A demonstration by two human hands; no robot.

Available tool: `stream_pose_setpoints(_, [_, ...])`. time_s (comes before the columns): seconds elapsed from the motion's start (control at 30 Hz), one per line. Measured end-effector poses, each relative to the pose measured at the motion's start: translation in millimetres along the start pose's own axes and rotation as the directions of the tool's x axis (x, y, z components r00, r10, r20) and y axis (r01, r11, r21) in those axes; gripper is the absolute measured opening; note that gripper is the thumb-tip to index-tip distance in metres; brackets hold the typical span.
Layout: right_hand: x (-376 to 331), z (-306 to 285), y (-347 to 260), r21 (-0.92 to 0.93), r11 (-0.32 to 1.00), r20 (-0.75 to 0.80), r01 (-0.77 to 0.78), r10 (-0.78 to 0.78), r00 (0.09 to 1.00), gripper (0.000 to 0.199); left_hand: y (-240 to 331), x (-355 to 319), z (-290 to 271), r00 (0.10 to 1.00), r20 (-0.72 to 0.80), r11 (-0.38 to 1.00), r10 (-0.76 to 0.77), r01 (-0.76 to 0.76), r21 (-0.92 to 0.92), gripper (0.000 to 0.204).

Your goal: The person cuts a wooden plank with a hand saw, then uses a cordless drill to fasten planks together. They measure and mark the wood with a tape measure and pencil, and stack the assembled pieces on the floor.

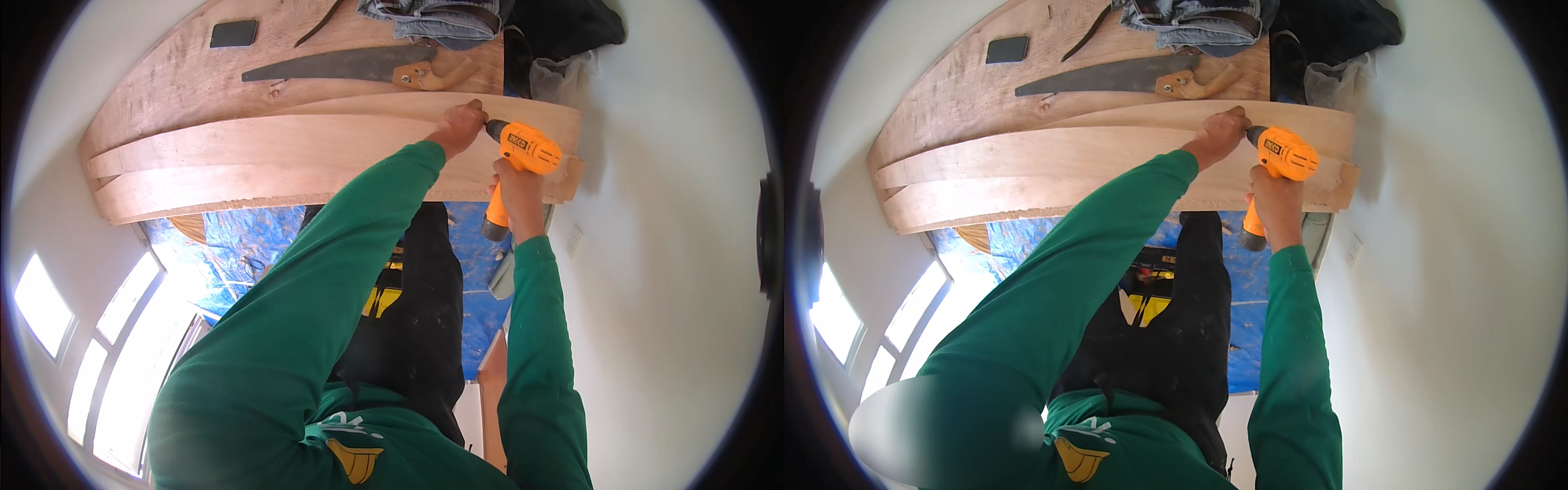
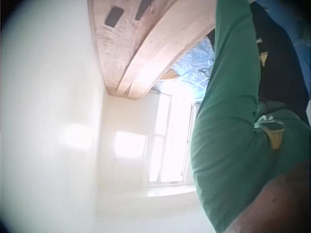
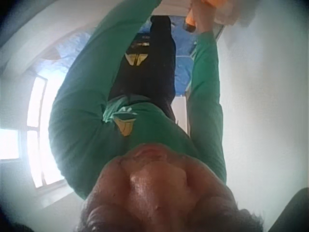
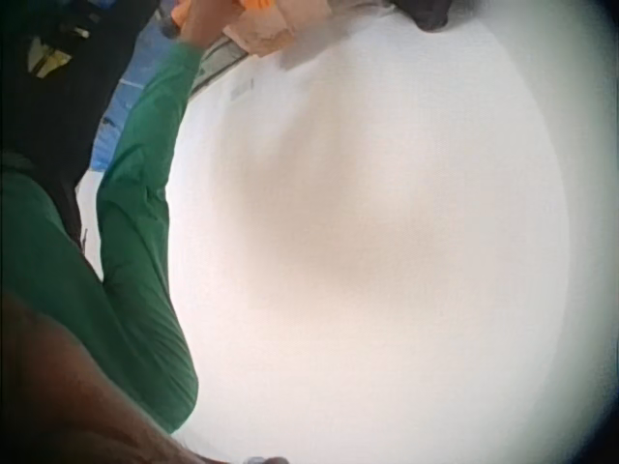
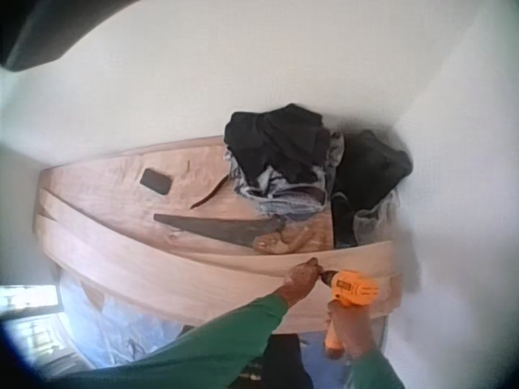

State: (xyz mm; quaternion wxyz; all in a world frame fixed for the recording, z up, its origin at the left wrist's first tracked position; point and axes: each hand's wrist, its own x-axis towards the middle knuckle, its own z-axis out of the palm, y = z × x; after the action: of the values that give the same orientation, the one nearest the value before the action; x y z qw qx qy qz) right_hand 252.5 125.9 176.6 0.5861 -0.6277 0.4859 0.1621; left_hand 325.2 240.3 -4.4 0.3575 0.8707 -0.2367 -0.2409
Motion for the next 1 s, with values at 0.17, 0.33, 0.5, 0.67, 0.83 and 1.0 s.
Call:
stream_pose_setpoints(0.17, [-9, 5, -13, -0.155, 0.988, -0.02, 0.006, -0.009, 1.0, 0.011, 0, 6, -7, 0.997, 0.073, 1.0, 0.016, -0.017, 0.011, 0.014])
stream_pose_setpoints(0.33, [-7, 8, -21, -0.237, 0.97, -0.039, 0.043, -0.054, 0.998, 0.011, -4, 13, -7, 0.996, 0.089, 1.0, 0.026, -0.027, 0.006, 0.013])
stream_pose_setpoints(0.5, [-13, 21, -21, -0.258, 0.966, -0.116, 0.011, -0.042, 0.992, 0.017, -4, 16, 3, 0.998, 0.062, 0.997, -0.015, 0.019, -0.071, 0.018])
stream_pose_setpoints(0.67, [-53, 47, -27, -0.358, 0.92, -0.064, 0.163, -0.198, 0.978, 0.03, -27, 17, -20, 0.935, -0.347, 0.995, -0.068, 0.091, 0.051, 0.017])
stream_pose_setpoints(0.83, [-33, 126, -39, -0.588, 0.605, 0.375, 0.537, -0.384, 0.844, 0.041, -177, -30, -165, 0.655, -0.651, 0.922, -0.385, 0.309, -0.234, 0.011])
stream_pose_setpoints(1.0, [57, 256, -41, -0.633, 0.202, 0.576, 0.748, -0.523, 0.628, 0.042, -288, -58, -324, 0.722, -0.652, 0.958, -0.233, 0.286, -0.026, 0.045])
